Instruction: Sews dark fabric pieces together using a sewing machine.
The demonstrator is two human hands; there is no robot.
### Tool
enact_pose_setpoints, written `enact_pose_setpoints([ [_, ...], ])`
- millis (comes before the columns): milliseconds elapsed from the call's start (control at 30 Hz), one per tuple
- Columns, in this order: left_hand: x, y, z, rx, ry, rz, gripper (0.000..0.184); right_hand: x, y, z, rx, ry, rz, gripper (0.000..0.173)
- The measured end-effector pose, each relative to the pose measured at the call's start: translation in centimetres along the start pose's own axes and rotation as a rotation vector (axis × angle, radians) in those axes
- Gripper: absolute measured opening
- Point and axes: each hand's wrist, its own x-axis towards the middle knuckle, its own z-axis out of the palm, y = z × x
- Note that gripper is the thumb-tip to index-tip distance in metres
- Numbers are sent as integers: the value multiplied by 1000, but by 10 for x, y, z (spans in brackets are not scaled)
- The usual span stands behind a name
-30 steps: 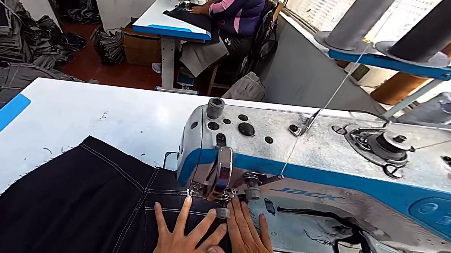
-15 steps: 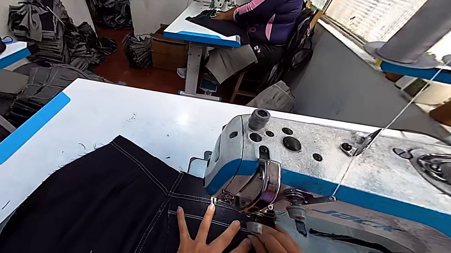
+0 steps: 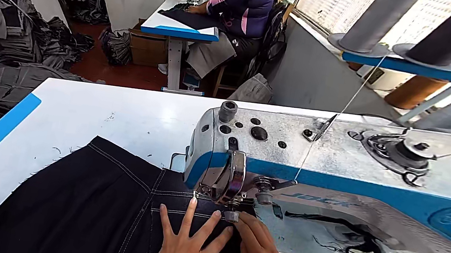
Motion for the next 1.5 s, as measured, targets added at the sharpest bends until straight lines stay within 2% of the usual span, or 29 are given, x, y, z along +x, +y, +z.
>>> enact_pose_setpoints([
  [133, -2, 4, -2, 10, -5, -43, 79, -1, -1, 0, 15, -12, 20, 38],
  [500, 4, 5, -19, -122, -295, -100, 78, -3, -5, -2, 59, -78, 82, 41],
  [700, 3, 4, -22, -140, -340, -113, 77, -8, -6, 1, 54, -88, 70, 40],
  [767, -3, -1, -22, -121, -318, -115, 76, -8, -12, 2, 64, -102, 73, 39],
  [867, -21, -21, -18, -71, -186, -94, 73, -7, -29, 9, 73, -152, 46, 40],
  [1000, -32, -41, -20, -32, -150, -98, 74, -3, -46, 20, 61, -157, 26, 39],
  [1133, -31, -43, -19, -6, -118, -106, 76, 0, -43, 19, 117, -48, 42, 31],
  [1300, -26, -48, -13, 8, -40, -104, 76, 7, -41, 25, 108, -56, 37, 30],
  [1500, -15, -61, -12, 9, -30, -105, 75, 21, -35, 30, 94, -122, 21, 29],
])
